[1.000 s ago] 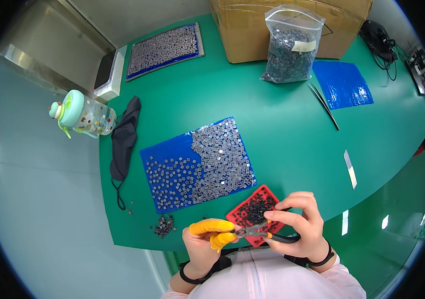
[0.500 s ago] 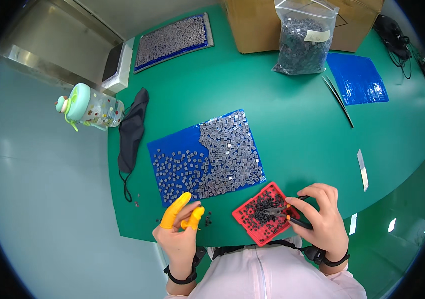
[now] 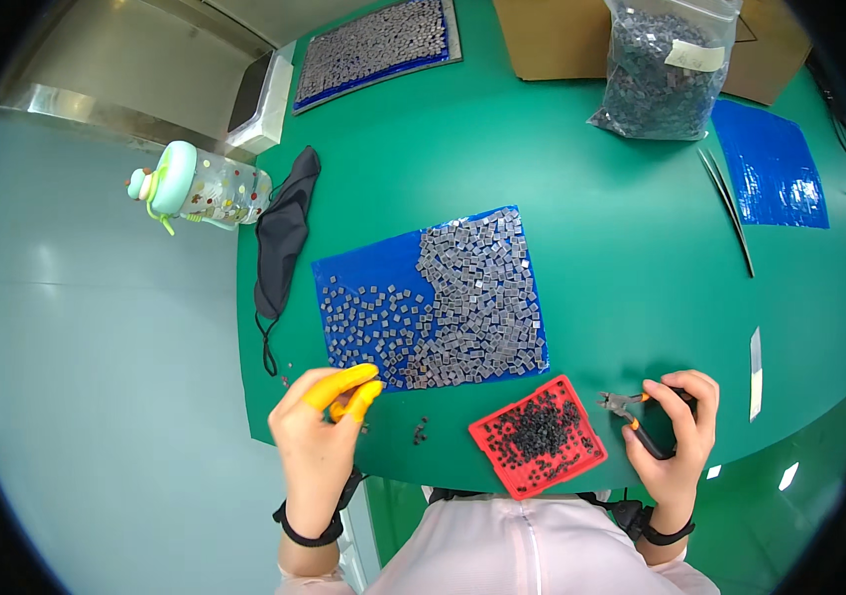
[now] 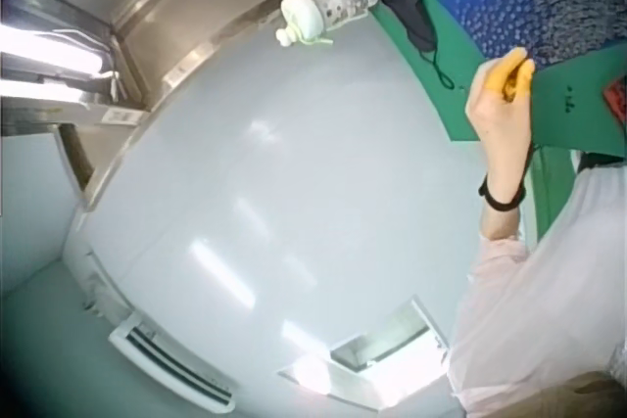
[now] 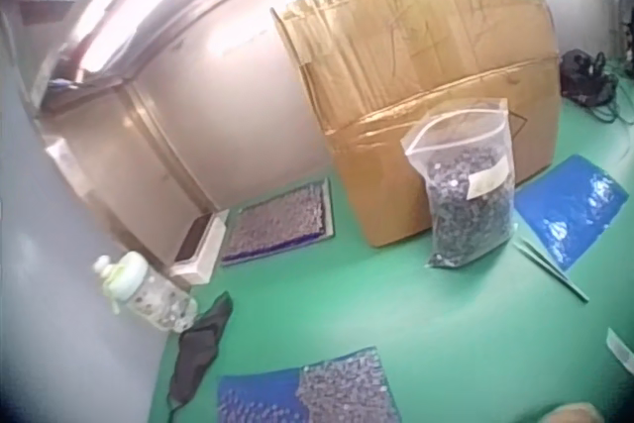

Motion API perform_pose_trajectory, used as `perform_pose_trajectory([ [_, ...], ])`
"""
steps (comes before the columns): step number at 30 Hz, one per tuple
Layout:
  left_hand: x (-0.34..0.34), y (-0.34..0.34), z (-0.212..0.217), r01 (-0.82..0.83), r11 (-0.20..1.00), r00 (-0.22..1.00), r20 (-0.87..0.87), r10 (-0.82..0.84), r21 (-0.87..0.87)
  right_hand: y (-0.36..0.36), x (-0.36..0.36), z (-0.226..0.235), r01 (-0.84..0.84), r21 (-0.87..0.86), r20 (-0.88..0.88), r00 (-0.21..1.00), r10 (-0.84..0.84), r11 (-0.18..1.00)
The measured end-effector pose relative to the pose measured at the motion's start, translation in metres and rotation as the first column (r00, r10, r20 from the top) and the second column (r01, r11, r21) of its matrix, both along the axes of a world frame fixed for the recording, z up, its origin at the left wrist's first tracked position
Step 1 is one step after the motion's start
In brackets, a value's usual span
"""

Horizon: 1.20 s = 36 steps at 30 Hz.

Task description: The person uses pliers to pick small black components from a red tray and places them onto a blue mat. The person repeatedly picks and places the components one by one across the mat.

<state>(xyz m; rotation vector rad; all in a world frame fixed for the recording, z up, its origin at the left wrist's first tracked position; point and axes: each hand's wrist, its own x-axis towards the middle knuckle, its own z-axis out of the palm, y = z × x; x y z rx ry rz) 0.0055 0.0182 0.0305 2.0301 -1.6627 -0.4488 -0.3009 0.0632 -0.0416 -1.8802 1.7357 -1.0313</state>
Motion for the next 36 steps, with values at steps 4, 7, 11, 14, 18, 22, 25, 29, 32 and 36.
perform_pose_trajectory([
  [4,-0.002,-0.009,-0.015,0.116,0.992,0.988,0.097,-0.121,0.054,-0.002,-0.001,0.001,0.000,0.010,-0.033,0.999,0.001,1.000],
  [7,-0.005,-0.010,-0.023,0.104,0.992,0.979,0.170,-0.114,0.068,-0.002,-0.001,0.001,0.003,0.024,-0.043,0.999,-0.002,1.000],
  [11,-0.007,-0.007,-0.027,0.103,0.992,0.965,0.232,-0.118,0.076,-0.003,-0.002,0.000,-0.006,0.034,-0.048,0.999,0.008,0.999],
  [14,-0.008,-0.009,-0.031,0.143,0.990,0.947,0.290,-0.140,0.013,-0.003,-0.003,-0.001,0.003,0.042,-0.051,0.999,-0.001,0.999],
  [18,-0.009,-0.006,-0.033,0.143,0.990,0.935,0.328,-0.138,0.008,-0.003,-0.002,0.000,0.006,0.044,-0.054,0.999,-0.003,0.999],
  [22,-0.008,-0.004,-0.034,0.148,0.989,0.922,0.364,-0.133,-0.012,-0.004,-0.002,0.000,0.000,0.047,-0.064,0.998,0.003,0.999],
  [25,-0.009,-0.005,-0.032,0.150,0.989,0.922,0.363,-0.135,-0.012,-0.004,-0.001,0.000,0.010,0.050,-0.057,0.998,-0.007,0.999],
  [29,-0.007,-0.003,-0.032,0.160,0.987,0.926,0.350,-0.143,-0.018,-0.003,-0.001,-0.001,0.010,0.047,-0.069,0.998,-0.006,0.999],
  [32,-0.006,-0.003,-0.029,0.157,0.984,0.924,0.364,-0.117,-0.083,-0.004,-0.001,-0.001,0.003,0.044,-0.072,0.997,0.000,0.999],
  [36,-0.009,0.003,-0.027,0.103,0.994,0.955,0.282,-0.088,-0.039,-0.004,-0.001,-0.001,-0.001,0.037,-0.063,0.998,0.003,0.999],
])
